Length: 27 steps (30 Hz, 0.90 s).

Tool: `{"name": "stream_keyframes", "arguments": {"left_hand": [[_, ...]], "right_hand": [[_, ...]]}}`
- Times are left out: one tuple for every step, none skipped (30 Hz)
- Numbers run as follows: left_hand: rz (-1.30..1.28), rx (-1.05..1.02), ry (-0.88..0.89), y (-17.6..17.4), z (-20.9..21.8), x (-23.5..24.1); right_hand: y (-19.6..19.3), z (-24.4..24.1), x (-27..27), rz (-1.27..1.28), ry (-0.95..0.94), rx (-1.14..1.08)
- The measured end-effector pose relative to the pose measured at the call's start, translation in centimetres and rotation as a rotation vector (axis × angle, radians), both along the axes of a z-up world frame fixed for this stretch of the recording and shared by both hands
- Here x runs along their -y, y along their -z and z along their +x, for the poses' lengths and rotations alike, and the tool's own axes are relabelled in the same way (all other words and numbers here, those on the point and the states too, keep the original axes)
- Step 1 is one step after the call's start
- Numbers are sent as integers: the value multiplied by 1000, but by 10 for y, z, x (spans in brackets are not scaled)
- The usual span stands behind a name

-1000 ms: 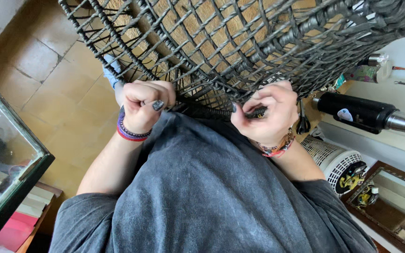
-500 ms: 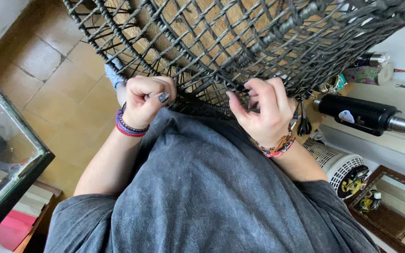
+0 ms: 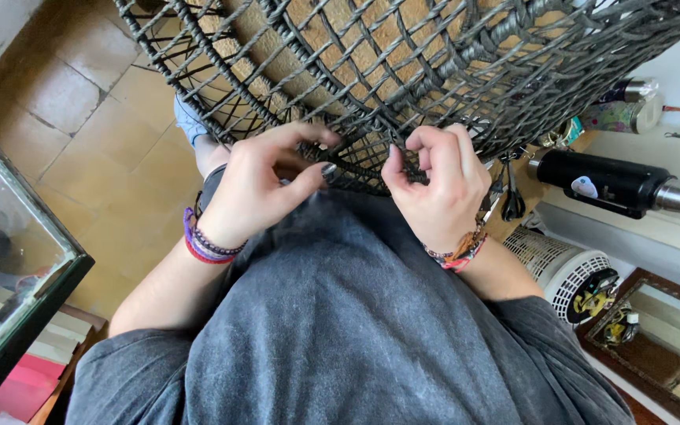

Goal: The person weaves a dark cord through the openings of a large circular basket frame. They repeatedly pull the cord through the mesh, tighten it, and adjust the weave pattern by hand.

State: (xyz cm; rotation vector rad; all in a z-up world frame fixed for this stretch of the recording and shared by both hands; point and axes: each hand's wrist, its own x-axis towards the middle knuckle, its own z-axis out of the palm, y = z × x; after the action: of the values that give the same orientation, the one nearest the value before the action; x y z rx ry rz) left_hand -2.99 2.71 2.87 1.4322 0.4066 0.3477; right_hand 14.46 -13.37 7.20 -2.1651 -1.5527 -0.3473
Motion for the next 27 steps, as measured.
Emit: {"name": "stream_keyframes", "arguments": {"left_hand": [[0,1,5,-6,3,-1],[78,-28,32,-12,5,-2],[156,-57,59,-18,7,-4],[156,-59,64,-14,10,-2],[361,-92,31,-9,13,0],[566,-121,-5,-5,16,2],[566,-119,-4,2,17,4],[653,-95,16,9,18,5],[740,-71,36,15,20,7],[738,-70,38,22,21,7],[736,-35,51,30,22,7],[734,1,63,37,22,8],[731,1,65,45,24,8],[690,66,63,54,27,8],[648,131,62,62,29,9],[645,132,58,64,29,8],[628,181,51,65,29,7],[613,228,41,67,30,5],[611,228,35,67,31,6],[577,264,11,68,31,6],[543,299,-13,68,31,6],[541,299,-19,69,30,6],[519,324,-33,70,30,6],[499,350,-48,71,29,5],[499,351,-53,71,29,3],[501,362,-46,71,28,2],[503,372,-39,71,28,1]], "right_hand": [[3,0,-1,0,5,1],[6,0,-2,29,-12,25],[10,-1,-3,59,-28,49],[11,0,-3,58,-24,47],[13,0,-4,80,-41,60],[14,1,-5,102,-61,76],[13,1,-5,102,-60,78],[11,2,-5,107,-65,40],[9,3,-6,112,-71,2],[11,6,-5,111,-69,1],[13,10,-5,125,-75,32],[15,13,-5,139,-82,63],[18,12,-6,137,-80,62],[20,12,-7,141,-64,112],[23,10,-8,146,-48,163],[24,10,-7,143,-51,164],[25,9,-7,158,-54,171],[27,9,-8,175,-60,178],[22,11,-8,174,-66,179],[17,13,-8,127,-114,145],[12,15,-7,80,-162,110],[11,16,-8,77,-168,111],[10,18,-10,68,-171,118],[9,19,-11,60,-174,126],[7,19,-10,59,-180,128],[4,18,-9,27,-184,82],[2,18,-8,-6,-189,37]]}}
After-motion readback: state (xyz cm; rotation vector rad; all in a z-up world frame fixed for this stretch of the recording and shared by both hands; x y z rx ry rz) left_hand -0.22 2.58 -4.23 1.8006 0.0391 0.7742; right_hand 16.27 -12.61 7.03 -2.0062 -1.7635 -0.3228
